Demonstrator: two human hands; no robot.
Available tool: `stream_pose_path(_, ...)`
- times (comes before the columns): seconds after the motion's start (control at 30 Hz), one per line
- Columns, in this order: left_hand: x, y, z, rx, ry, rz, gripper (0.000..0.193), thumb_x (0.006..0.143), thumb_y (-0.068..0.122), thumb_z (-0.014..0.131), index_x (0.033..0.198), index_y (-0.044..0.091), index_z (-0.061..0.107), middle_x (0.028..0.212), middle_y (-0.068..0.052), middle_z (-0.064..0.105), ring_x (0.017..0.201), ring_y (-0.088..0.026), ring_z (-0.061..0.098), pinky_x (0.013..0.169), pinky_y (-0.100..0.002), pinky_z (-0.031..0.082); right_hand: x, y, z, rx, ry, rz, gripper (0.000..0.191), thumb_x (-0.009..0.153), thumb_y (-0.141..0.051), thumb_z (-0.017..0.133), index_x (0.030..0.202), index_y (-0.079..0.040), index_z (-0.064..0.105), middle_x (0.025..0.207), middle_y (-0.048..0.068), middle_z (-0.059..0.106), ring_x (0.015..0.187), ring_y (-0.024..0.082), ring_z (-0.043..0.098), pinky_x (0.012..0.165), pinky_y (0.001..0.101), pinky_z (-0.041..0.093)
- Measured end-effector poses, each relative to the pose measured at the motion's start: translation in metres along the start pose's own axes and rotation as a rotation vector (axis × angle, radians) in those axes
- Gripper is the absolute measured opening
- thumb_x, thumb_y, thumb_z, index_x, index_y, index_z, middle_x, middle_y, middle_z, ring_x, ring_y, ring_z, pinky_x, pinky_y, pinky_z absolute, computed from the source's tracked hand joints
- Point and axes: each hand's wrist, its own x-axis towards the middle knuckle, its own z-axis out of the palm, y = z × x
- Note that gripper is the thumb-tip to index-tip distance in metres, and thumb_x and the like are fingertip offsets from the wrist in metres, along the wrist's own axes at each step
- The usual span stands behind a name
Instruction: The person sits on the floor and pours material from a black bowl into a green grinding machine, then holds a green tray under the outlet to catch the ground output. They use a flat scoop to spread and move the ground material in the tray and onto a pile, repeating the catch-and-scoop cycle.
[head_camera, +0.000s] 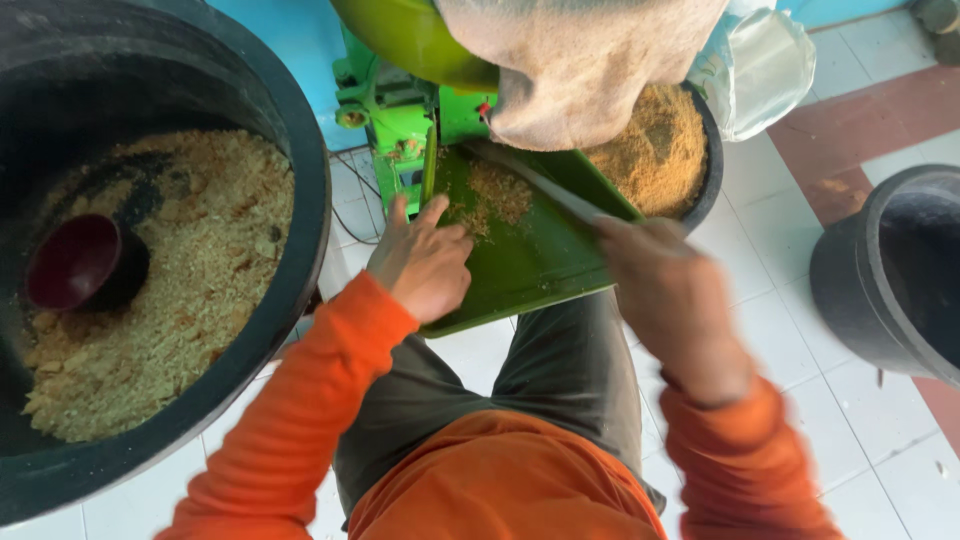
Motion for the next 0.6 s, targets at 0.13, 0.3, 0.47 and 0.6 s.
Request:
stream_pose_path(0.13,0.044,-0.013,0.019,0.182,-0.106,0.045,0.031,0.073,0.017,0.063,0.101,0.010,0.074,0.092,-0.004,0.073,0.133,-0.035,0.043,0.100,-0.072,0.025,-0.018,-0.008,-0.076,-0.209,-0.144,0.153,0.021,0.097,-0.014,0.071,0.117,-0.014,0.077,0.091,0.009,0.071,0.067,0.027,0.066,0.056,0.0376,0.050)
stream_pose_path(0.3,0.095,-0.039,0.029,0.230,-0.242,-0.081,0.020,0.090,0.018,0.059,0.097,0.012,0.077,0.107,-0.006,0.074,0.133,-0.031,0.048,0.109,-0.064,0.030,-0.029,-0.022,-0.124,-0.117,-0.202,0.331,0.025,0.098,-0.015,0.068,0.122,-0.012,0.074,0.100,0.005,0.072,0.069,0.016,0.069,0.062,0.0291,0.054)
stream_pose_path(0.47,0.061,-0.040,0.023,-0.029,-0.098,-0.071,0.024,0.093,0.024,0.060,0.102,0.011,0.078,0.110,-0.005,0.073,0.131,-0.030,0.051,0.107,-0.061,0.035,-0.046,-0.019,-0.111,-0.222,-0.305,0.243,0.028,0.093,-0.020,0.069,0.120,-0.019,0.075,0.093,0.004,0.072,0.065,0.021,0.069,0.056,0.0337,0.054)
stream_pose_path(0.6,0.016,-0.017,0.013,-0.221,0.064,-0.014,0.028,0.088,0.020,0.064,0.112,0.010,0.076,0.108,-0.004,0.073,0.136,-0.033,0.045,0.106,-0.070,0.028,-0.032,-0.009,-0.057,-0.167,-0.298,0.192,0.032,0.093,-0.014,0.066,0.124,-0.018,0.072,0.087,0.010,0.069,0.061,0.034,0.066,0.052,0.0432,0.052)
